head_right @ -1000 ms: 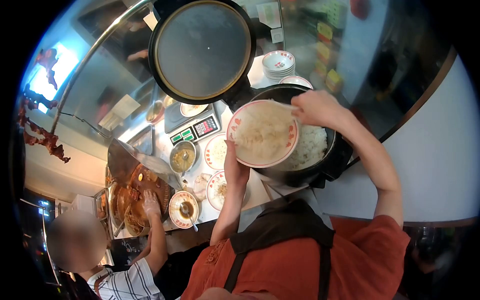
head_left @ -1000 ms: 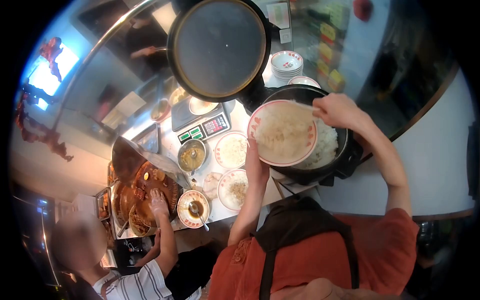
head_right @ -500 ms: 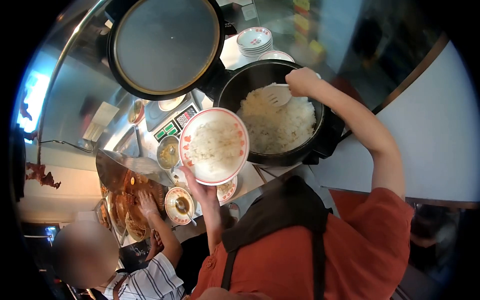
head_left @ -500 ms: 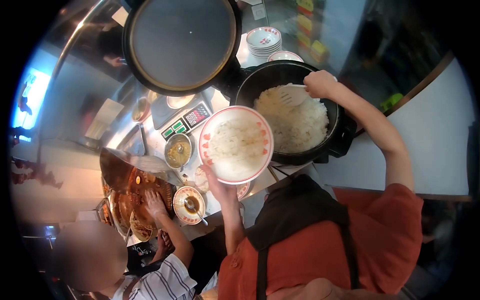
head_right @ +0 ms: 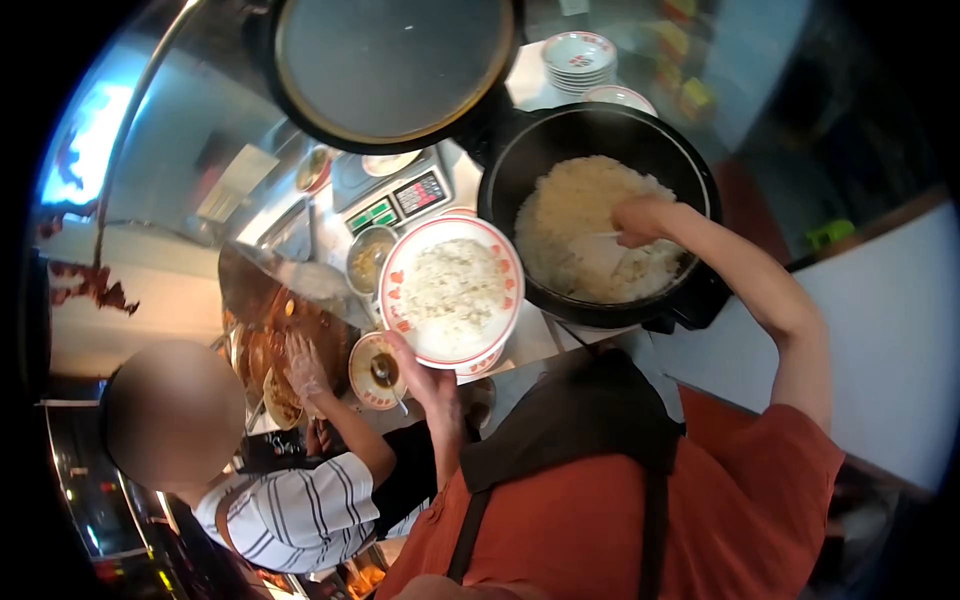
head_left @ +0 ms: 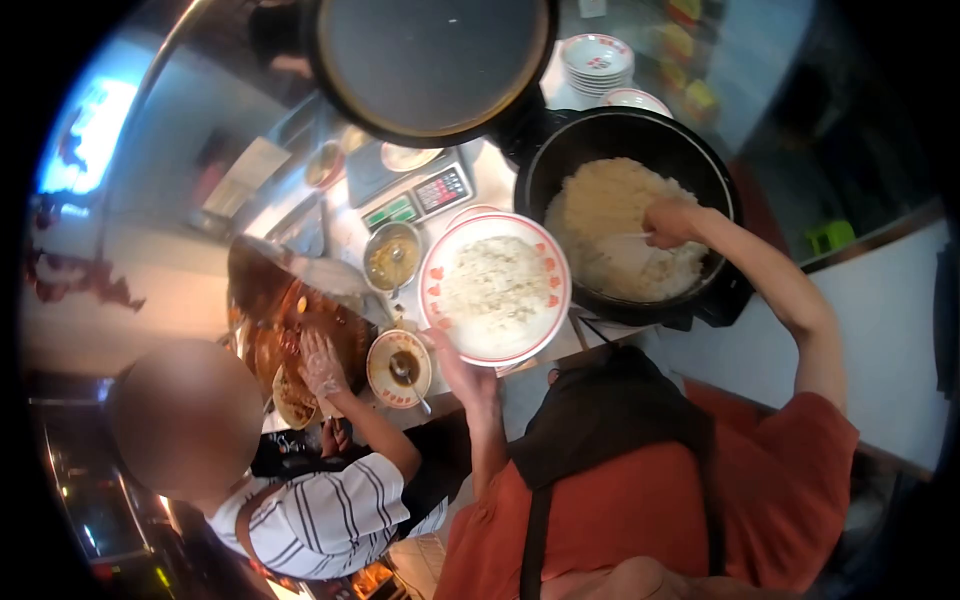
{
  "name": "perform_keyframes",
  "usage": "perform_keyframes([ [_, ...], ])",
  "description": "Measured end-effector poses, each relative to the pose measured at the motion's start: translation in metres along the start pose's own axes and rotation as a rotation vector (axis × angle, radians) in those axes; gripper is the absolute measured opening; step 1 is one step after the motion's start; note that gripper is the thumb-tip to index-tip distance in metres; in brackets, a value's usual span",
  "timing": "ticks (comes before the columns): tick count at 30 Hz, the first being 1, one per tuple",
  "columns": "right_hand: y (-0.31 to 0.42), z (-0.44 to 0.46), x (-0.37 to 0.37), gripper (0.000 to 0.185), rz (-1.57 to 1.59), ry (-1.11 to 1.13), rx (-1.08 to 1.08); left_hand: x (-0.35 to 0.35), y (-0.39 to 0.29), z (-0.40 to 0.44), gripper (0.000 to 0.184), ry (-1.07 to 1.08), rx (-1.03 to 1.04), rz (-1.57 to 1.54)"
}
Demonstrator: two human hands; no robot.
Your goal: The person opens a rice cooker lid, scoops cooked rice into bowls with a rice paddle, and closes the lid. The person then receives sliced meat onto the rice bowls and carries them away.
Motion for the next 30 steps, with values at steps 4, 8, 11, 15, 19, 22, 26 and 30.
perform_keyframes([
  [4, 0.0, -0.01, -0.019, 0.019, 0.339, 0.193, 0.064, -0.004, 0.002, 0.001, 0.05, 0.007, 0.014, -0.031],
  [8, -0.013, -0.021, -0.01, 0.022, 0.596, 0.381, 0.1, 0.0, -0.001, -0.001, 0.044, -0.016, 0.049, -0.015],
  [11, -0.025, -0.032, -0.02, 0.022, 0.661, 0.249, 0.15, -0.006, 0.004, 0.005, 0.036, -0.005, 0.09, -0.028],
  [15, -0.024, -0.051, -0.031, 0.018, 0.989, 0.219, 0.159, -0.012, 0.007, 0.016, 0.039, 0.041, 0.126, 0.011],
  [19, -0.018, -0.066, -0.04, 0.018, 0.995, 0.147, 0.149, -0.013, 0.011, 0.019, 0.051, 0.119, 0.111, 0.032],
  [22, -0.004, -0.082, -0.067, 0.019, 0.996, 0.028, 0.152, -0.009, 0.01, 0.02, 0.054, 0.136, 0.12, 0.05],
  [26, 0.05, -0.097, -0.116, 0.023, 0.895, -0.087, 0.103, 0.008, -0.002, 0.013, 0.051, 0.221, 0.152, 0.052],
  [30, 0.102, -0.082, -0.125, 0.022, 0.706, -0.156, -0.033, 0.019, -0.003, 0.007, 0.042, 0.219, 0.08, -0.087],
])
Point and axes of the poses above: each hand's wrist, its own z-axis towards the middle knuckle, its own x-axis out of the palm, y = z × x, the point moved 3 cm from there along z, towards the middle knuckle, and after that the axes turned 1 degree about -x, right-handed, at the moved point
